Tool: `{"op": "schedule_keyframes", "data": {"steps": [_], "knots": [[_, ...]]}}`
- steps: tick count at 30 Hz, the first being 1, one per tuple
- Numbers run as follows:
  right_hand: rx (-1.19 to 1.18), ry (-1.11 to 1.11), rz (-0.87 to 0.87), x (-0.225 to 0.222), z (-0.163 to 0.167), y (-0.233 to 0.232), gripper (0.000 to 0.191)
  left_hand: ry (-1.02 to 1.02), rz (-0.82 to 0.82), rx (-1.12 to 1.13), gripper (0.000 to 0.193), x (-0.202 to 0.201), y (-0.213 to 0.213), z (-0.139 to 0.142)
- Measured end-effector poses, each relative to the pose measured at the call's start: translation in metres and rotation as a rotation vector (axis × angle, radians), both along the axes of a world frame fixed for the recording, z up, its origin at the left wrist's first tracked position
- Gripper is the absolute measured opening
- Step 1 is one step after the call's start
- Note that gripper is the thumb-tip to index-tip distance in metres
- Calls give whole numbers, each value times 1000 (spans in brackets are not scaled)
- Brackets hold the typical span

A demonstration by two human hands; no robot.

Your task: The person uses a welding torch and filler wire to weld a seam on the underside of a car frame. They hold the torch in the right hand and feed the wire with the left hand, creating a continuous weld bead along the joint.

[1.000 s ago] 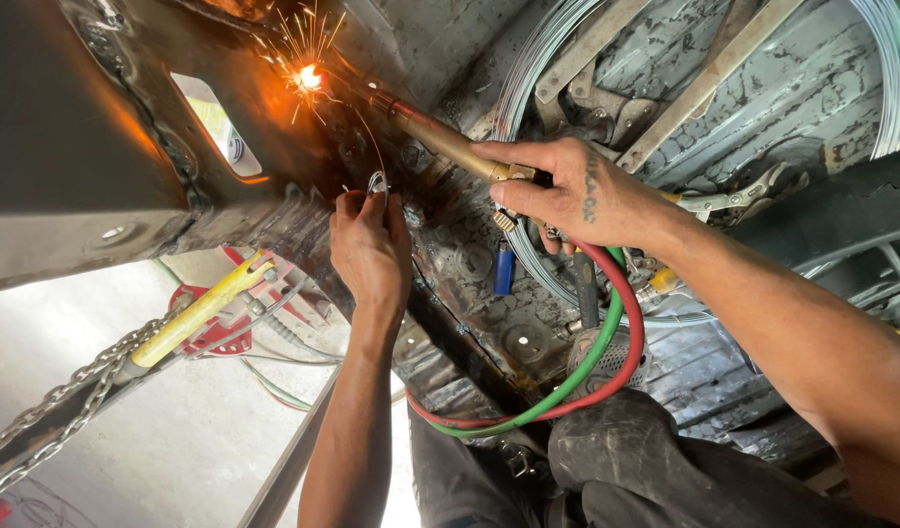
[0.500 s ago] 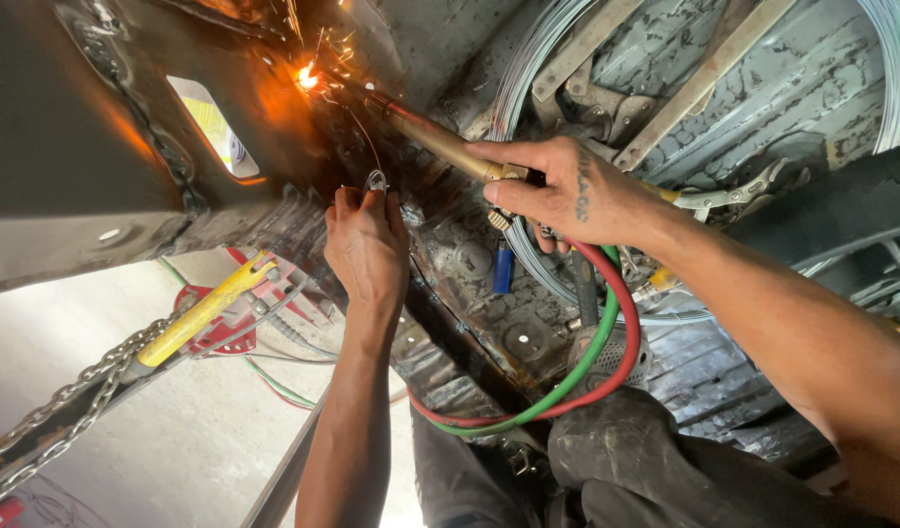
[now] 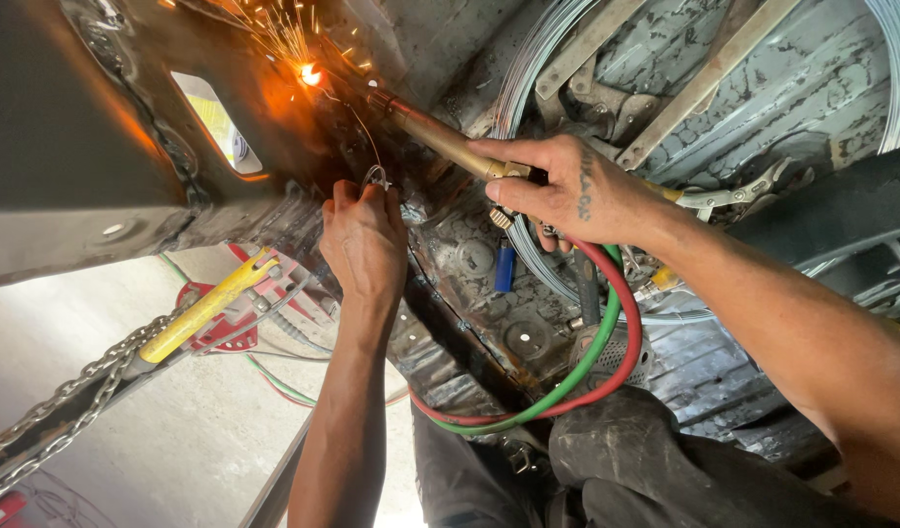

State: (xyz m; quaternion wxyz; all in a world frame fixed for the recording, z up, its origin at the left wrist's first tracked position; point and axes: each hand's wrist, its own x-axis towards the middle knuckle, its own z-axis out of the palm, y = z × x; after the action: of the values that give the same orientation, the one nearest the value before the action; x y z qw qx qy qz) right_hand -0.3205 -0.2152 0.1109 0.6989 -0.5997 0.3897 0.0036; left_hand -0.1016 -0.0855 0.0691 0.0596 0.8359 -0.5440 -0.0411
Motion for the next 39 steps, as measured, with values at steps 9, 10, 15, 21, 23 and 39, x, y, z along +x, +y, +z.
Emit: {"op": "schedule_keyframes", "data": {"steps": [9, 10, 15, 21, 23, 39], "knots": [[-1, -14, -9, -1, 0, 0, 60, -14, -16, 23, 13, 2, -5, 2], [1, -14, -10, -1, 0, 1, 60, -14, -17, 23, 13, 1, -5, 3], [-5, -16, -6, 0, 0, 0, 60, -17, -24, 42, 15, 4, -7, 4], [-1, 21, 1, 1, 0, 0, 60, -49, -38, 64, 15, 7, -10, 3], [-7, 6, 1, 2, 0, 0, 60, -59, -46, 79, 15, 7, -10, 3], [-43, 14, 14, 0, 3, 1, 59, -141, -125, 174, 13, 15, -16, 10]]}}
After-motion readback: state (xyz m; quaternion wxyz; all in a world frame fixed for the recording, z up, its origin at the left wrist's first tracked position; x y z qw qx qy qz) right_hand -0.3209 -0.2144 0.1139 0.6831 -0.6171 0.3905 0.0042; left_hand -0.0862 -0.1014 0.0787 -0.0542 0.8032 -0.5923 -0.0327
